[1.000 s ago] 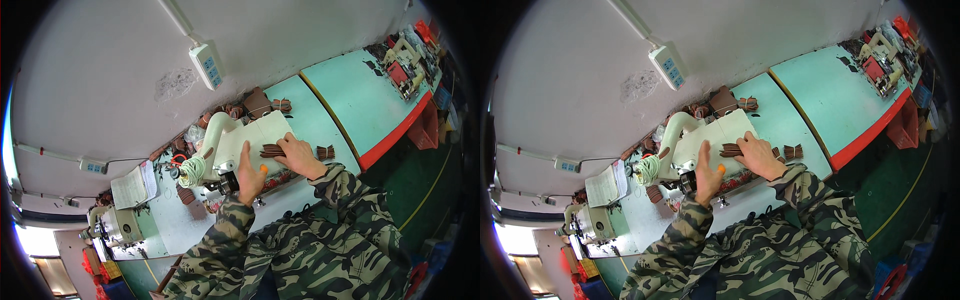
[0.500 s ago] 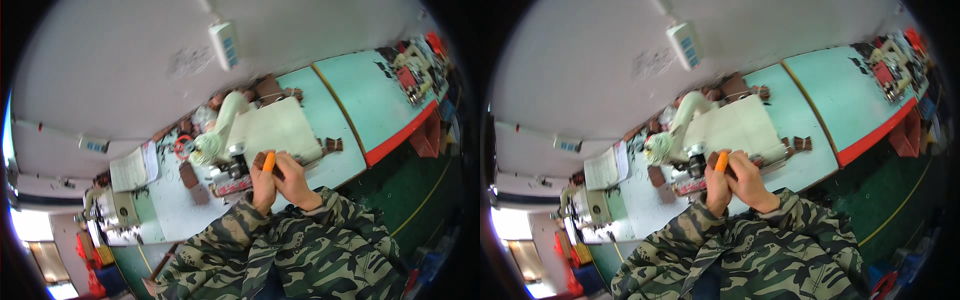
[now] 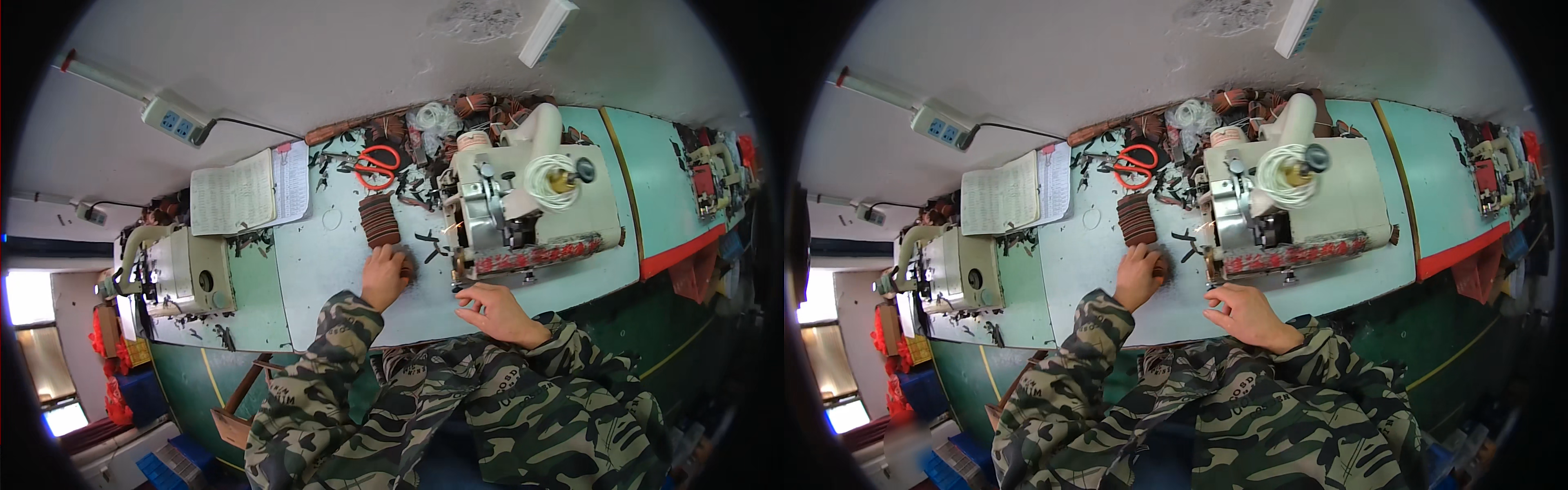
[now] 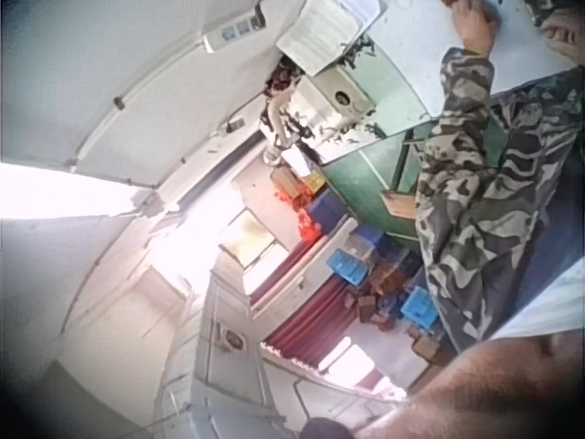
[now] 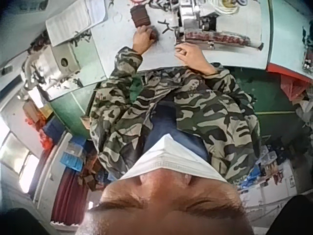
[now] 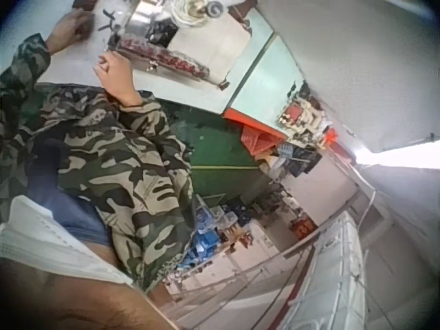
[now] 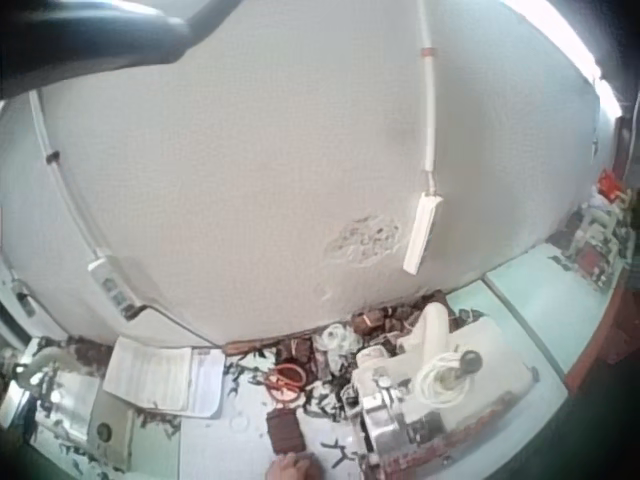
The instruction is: Operate a specialized manufacturing machine to process small brown shoe components, involving alignment and machine triggering.
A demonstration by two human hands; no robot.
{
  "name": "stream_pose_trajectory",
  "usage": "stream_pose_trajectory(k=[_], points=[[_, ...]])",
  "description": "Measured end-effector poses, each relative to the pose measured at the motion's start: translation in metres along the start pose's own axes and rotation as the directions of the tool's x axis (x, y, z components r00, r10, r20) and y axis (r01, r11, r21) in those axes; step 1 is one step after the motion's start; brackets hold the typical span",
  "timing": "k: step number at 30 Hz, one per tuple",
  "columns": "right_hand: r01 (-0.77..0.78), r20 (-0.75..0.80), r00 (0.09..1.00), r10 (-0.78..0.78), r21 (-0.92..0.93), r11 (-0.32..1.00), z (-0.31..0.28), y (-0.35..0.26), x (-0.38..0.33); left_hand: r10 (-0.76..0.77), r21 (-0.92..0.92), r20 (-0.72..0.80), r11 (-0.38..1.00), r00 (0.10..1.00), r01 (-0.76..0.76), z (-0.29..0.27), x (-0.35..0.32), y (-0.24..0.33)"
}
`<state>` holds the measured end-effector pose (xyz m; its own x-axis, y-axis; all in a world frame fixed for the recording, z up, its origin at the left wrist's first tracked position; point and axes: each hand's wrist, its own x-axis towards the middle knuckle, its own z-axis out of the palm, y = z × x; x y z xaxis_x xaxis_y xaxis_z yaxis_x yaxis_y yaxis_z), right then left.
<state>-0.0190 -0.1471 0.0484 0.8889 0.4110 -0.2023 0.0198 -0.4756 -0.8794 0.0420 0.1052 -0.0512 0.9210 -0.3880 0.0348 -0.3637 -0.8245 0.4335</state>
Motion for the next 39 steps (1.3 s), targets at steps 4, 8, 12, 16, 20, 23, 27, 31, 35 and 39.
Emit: stream_pose_trajectory(k=[4,8,12,16,20,23,27,31,35,39], points=[[-0.117,-0.079,0.990,0.117,0.001,0.993,0.017,0.008,-0.004,0.141,-0.061,-0.020,0.988,0.990,-0.142,0.008,0.019,-0.014],[-0.256,-0.212,0.944,0.253,0.016,0.967,-0.001,-0.003,-0.021,0.210,-0.134,0.025,0.970,0.977,-0.205,-0.016,0.022,-0.017],[-0.205,-0.220,0.961,0.170,-0.148,0.967,-0.029,-0.006,-0.018,0.248,-0.107,-0.151,0.958,0.957,-0.265,-0.033,0.032,-0.002],[0.141,-0.120,0.946,-0.302,-0.686,0.714,-0.033,-0.023,0.011,0.179,-0.285,-0.169,0.932,0.969,-0.222,-0.052,0.096,0.044],[0.040,-0.087,0.956,-0.280,-0.907,0.418,-0.036,-0.013,0.022,0.327,-0.107,-0.074,0.937,0.942,-0.334,-0.068,0.182,0.110],[0.072,-0.047,0.932,-0.359,-0.948,0.312,-0.027,0.003,0.025,0.436,-0.062,-0.088,0.895,0.896,-0.442,-0.047,0.201,0.092],[0.042,-0.072,0.927,-0.367,-0.955,0.294,-0.029,0.013,0.021,0.264,0.040,-0.071,0.964,0.962,-0.262,-0.045,0.204,0.113],[0.047,-0.074,0.914,-0.398,-0.958,0.284,-0.028,0.016,0.024,0.278,0.075,-0.110,0.960,0.954,-0.271,-0.053,0.204,0.117],[0.049,-0.077,0.907,-0.413,-0.957,0.285,-0.026,0.014,0.025,0.273,0.045,-0.157,0.962,0.949,-0.270,-0.052,0.202,0.113],[0.040,-0.080,0.916,-0.393,-0.957,0.287,-0.025,0.014,0.024,0.271,0.037,-0.145,0.963,0.952,-0.268,-0.051,0.202,0.112]])
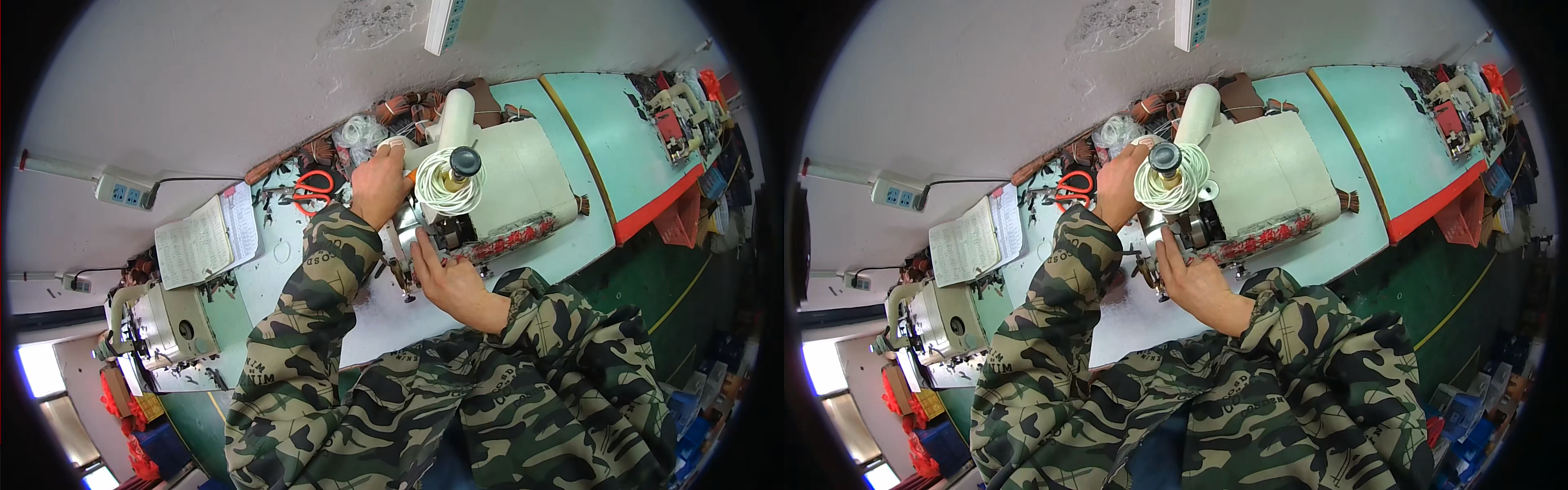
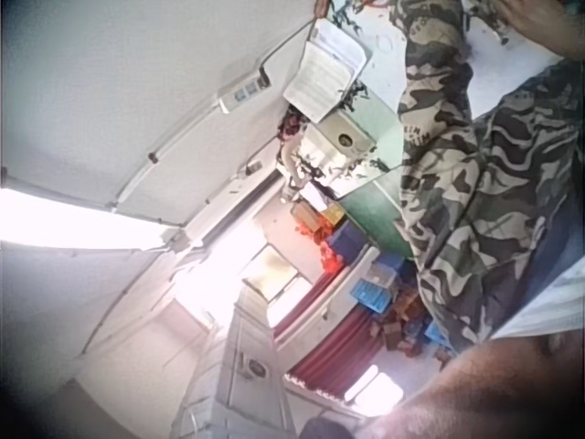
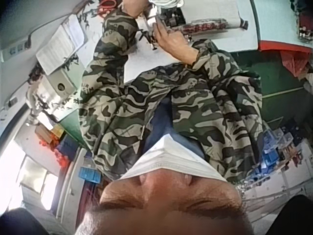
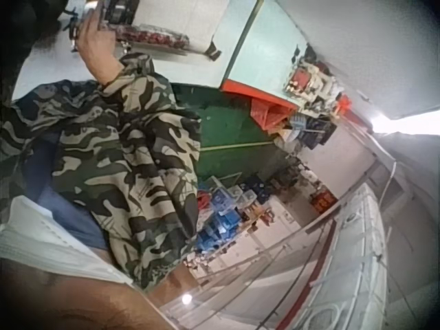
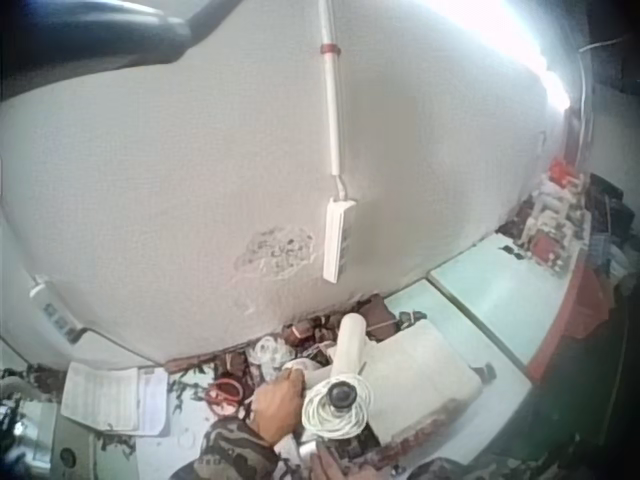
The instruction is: Operate a specialized manufacturing machine to process small brown shoe components, involving alignment and machine triggering.
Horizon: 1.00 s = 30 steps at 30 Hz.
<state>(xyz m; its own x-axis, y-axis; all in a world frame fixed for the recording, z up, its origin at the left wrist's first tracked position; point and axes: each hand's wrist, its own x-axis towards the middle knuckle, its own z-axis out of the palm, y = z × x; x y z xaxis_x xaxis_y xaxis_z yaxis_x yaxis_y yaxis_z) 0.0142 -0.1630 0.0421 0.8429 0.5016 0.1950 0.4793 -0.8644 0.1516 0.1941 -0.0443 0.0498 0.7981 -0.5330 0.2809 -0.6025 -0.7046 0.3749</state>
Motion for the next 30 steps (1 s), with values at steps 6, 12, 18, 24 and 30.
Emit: stream_pose_trajectory(k=[6,12,18,24,30], points=[[-0.010,0.010,1.000,0.010,-0.014,1.000,-0.001,0.005,-0.005,-0.003,-0.063,-0.035,0.998,0.999,0.001,0.000,-0.004,0.009],[-0.001,-0.002,1.000,0.002,0.051,0.999,-0.002,0.000,0.002,0.253,-0.178,0.067,0.955,0.965,-0.238,-0.005,0.003,-0.007],[-0.114,0.121,0.992,0.046,0.642,0.758,-0.039,0.038,-0.030,-0.186,-0.355,0.075,0.913,0.980,0.201,-0.015,-0.029,-0.025],[-0.736,0.518,0.662,0.541,0.586,0.339,0.041,0.069,-0.122,-0.517,-0.480,0.617,0.352,0.594,0.804,0.033,-0.104,-0.080],[-0.760,0.835,0.500,0.230,0.550,-0.347,0.084,0.050,-0.105,-0.583,-0.625,0.551,0.187,0.597,0.758,0.058,-0.101,-0.064]])
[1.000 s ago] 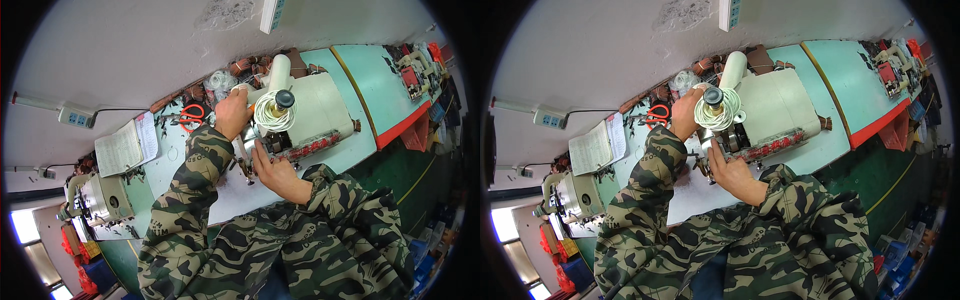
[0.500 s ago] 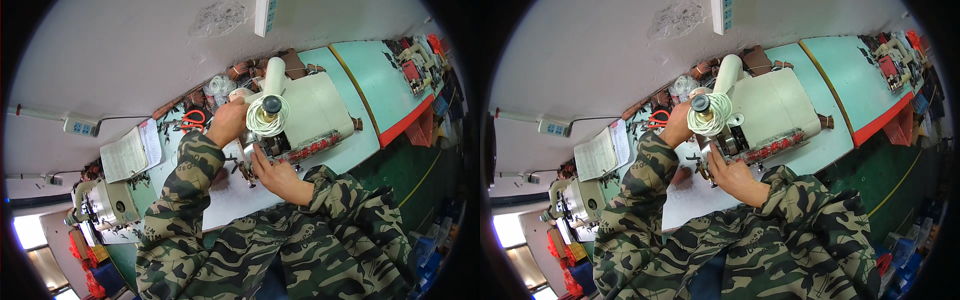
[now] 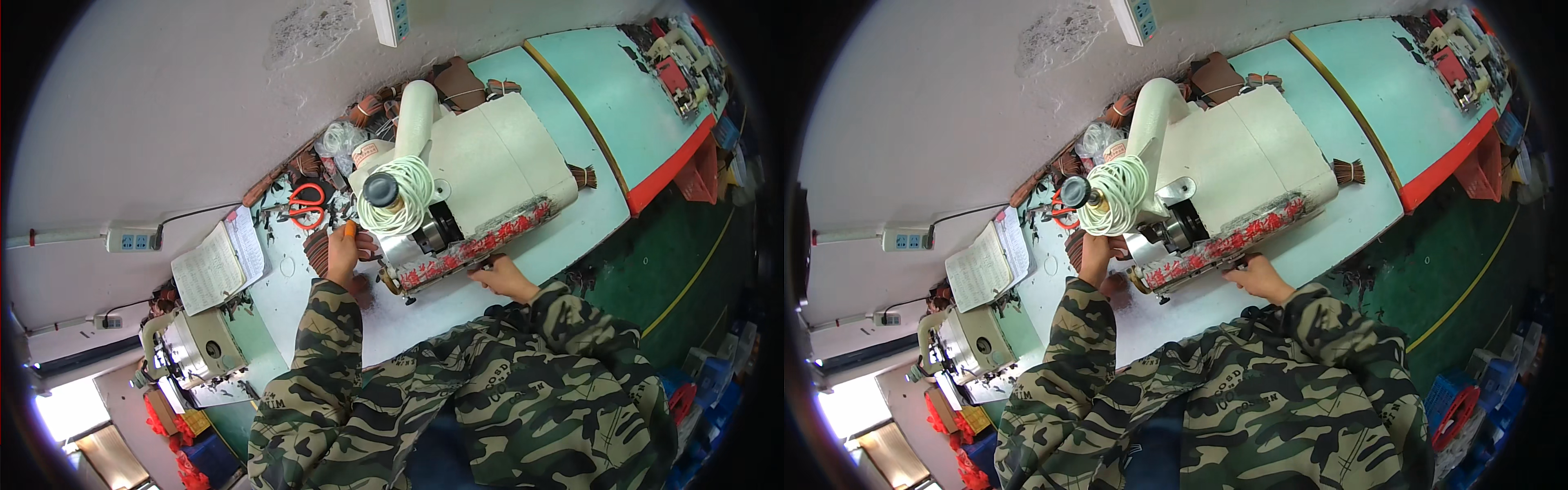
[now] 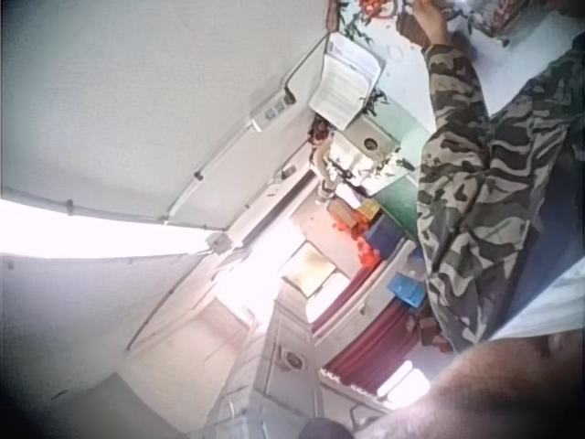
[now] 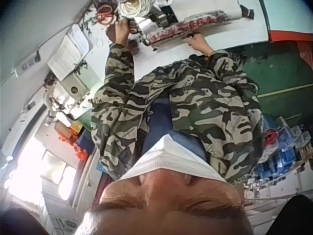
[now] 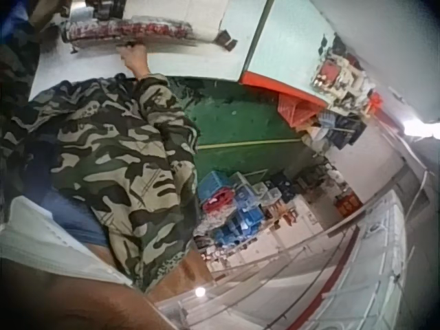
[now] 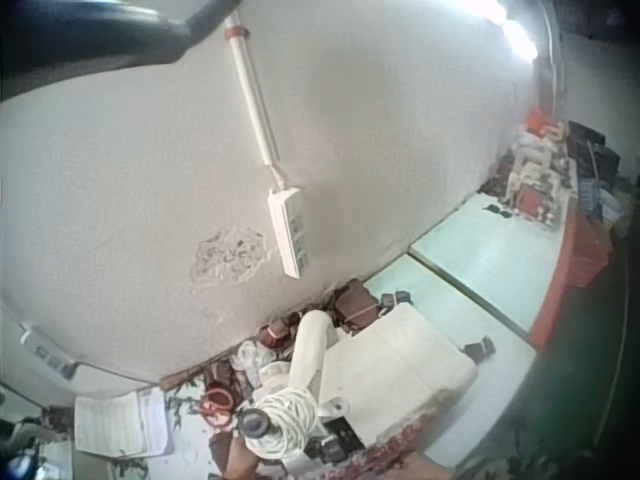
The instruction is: Operate a specialized manufacturing machine to process small brown shoe components, involving alignment and machine triggering.
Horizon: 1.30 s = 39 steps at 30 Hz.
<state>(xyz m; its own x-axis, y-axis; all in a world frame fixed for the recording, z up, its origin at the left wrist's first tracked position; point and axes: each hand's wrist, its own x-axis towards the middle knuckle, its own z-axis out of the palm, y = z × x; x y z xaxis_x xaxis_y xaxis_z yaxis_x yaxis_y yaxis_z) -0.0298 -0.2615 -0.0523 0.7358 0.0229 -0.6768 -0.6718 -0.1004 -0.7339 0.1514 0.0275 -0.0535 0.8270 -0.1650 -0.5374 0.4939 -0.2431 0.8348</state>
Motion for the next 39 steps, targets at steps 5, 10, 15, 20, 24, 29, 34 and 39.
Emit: stream_pose_trajectory(k=[5,10,15,20,24,29,34,39], points=[[0.250,-0.186,0.922,-0.340,-0.384,0.889,0.012,0.032,0.019,-0.051,-0.118,-0.061,0.992,0.997,0.044,-0.008,0.011,-0.019],[0.243,-0.181,0.933,-0.310,-0.315,0.917,0.009,0.026,0.016,-0.114,-0.114,-0.100,0.988,0.988,0.103,-0.010,0.009,-0.012],[0.212,-0.156,0.951,-0.266,-0.296,0.931,0.007,0.032,0.019,-0.071,-0.079,-0.083,0.995,0.994,0.064,0.000,-0.014,0.011],[0.121,-0.105,0.985,-0.135,-0.126,0.985,0.005,0.017,0.012,-0.068,-0.021,-0.036,0.998,0.997,0.067,-0.001,-0.014,0.014],[0.290,-0.179,0.926,-0.331,-0.220,0.931,0.011,0.028,0.020,-0.084,-0.058,0.008,0.995,0.996,0.085,-0.004,-0.012,0.013],[0.255,-0.211,0.922,-0.324,-0.298,0.920,0.011,0.035,0.022,-0.092,-0.033,-0.074,0.995,0.993,0.089,0.005,-0.016,0.019],[0.162,-0.139,0.968,-0.209,-0.292,0.943,0.006,0.039,0.027,-0.067,-0.049,-0.072,0.997,0.995,0.063,-0.004,-0.008,0.008],[0.199,-0.130,0.968,-0.215,-0.127,0.972,0.006,0.023,0.015,-0.050,-0.098,0.034,0.994,0.998,0.053,-0.008,-0.007,0.004]])
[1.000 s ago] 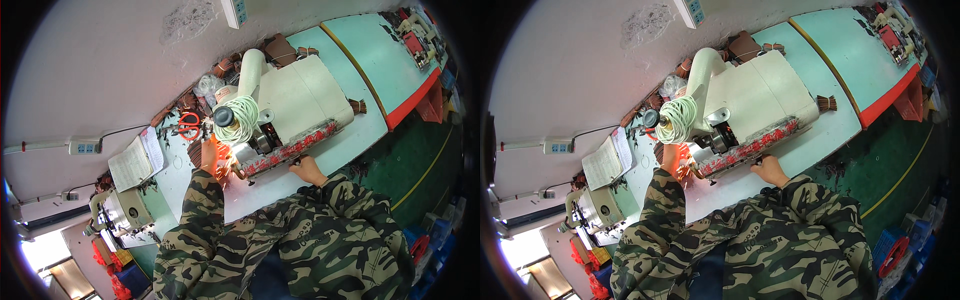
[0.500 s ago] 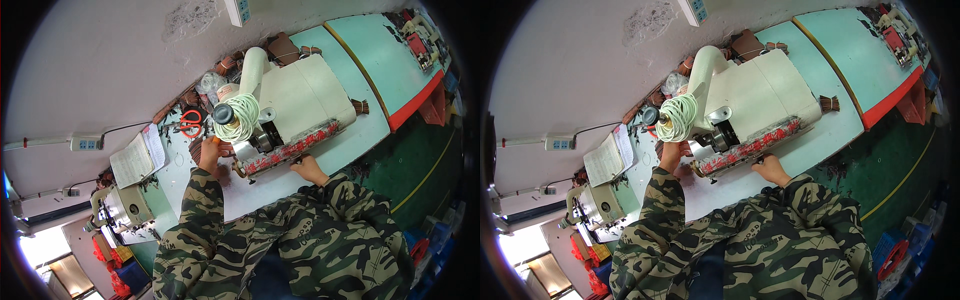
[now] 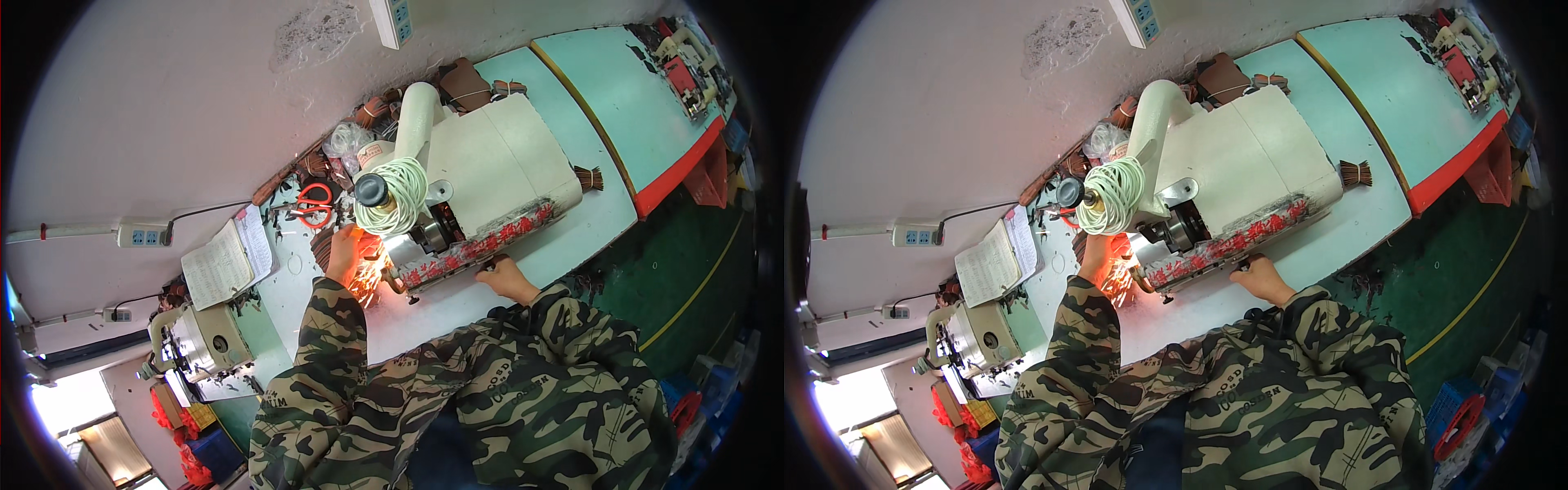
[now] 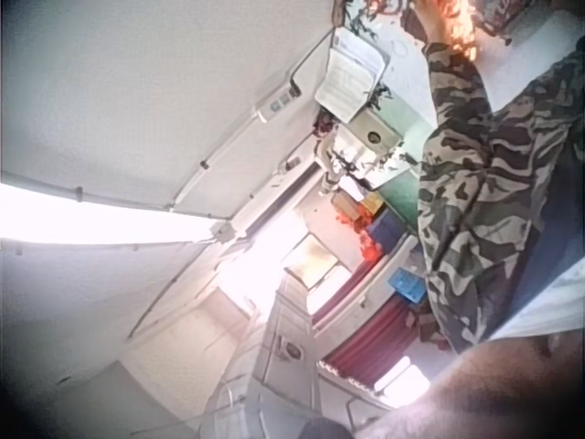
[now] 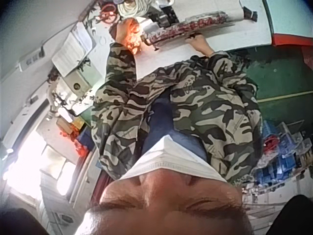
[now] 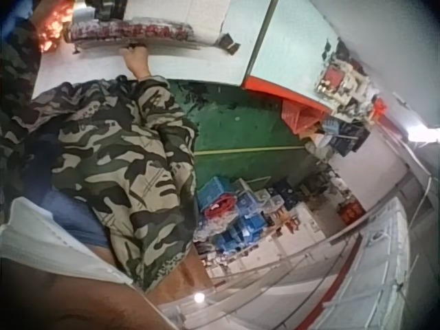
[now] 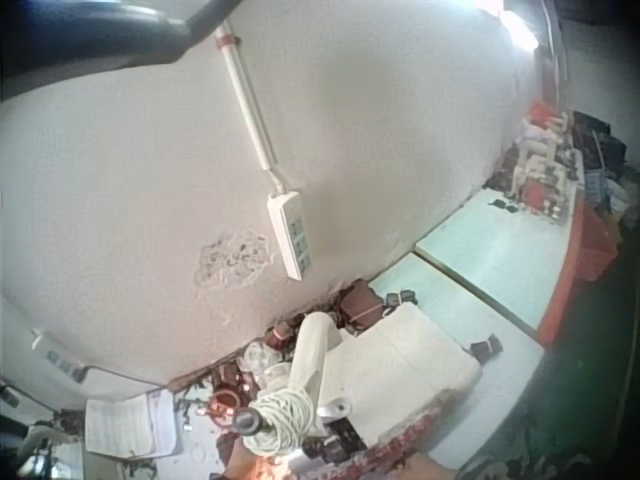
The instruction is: Operate a specialized manufacturing machine to process small brown shoe components, involving alignment and machine triggering.
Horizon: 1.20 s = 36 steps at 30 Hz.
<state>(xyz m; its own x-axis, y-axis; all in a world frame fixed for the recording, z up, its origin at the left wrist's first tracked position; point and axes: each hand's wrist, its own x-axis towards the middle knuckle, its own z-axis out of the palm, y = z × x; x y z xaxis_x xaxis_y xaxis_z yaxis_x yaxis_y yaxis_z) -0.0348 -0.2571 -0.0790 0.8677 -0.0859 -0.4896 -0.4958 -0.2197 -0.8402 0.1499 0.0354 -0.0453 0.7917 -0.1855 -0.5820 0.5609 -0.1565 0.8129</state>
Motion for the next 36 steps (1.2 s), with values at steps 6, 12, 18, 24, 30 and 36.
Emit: stream_pose_trajectory(k=[6,12,18,24,30,36], points=[[-0.309,0.203,0.935,0.290,0.063,0.949,-0.005,-0.025,-0.002,-0.035,0.136,-0.014,0.990,0.999,0.036,-0.013,-0.020,0.004],[0.055,-0.036,0.998,-0.059,-0.110,0.992,0.002,0.012,0.004,0.415,0.874,-0.062,0.463,0.908,-0.152,-0.044,-0.094,-0.002],[-0.068,0.035,0.997,0.073,-0.124,0.990,-0.002,0.011,0.007,0.483,0.963,0.113,0.160,0.868,-0.215,-0.035,-0.109,-0.039],[-0.172,0.149,0.970,0.190,-0.126,0.977,-0.017,-0.027,-0.007,0.473,0.972,0.102,0.140,0.875,-0.189,-0.040,-0.096,-0.051],[0.239,0.212,0.954,-0.212,-0.110,0.965,-0.034,-0.127,-0.055,0.548,0.963,0.101,0.157,0.830,-0.220,0.000,-0.164,0.023],[0.449,0.340,0.828,-0.446,0.074,0.891,0.014,-0.153,-0.046,0.578,0.835,0.390,0.106,0.717,-0.540,0.091,-0.193,0.060]])
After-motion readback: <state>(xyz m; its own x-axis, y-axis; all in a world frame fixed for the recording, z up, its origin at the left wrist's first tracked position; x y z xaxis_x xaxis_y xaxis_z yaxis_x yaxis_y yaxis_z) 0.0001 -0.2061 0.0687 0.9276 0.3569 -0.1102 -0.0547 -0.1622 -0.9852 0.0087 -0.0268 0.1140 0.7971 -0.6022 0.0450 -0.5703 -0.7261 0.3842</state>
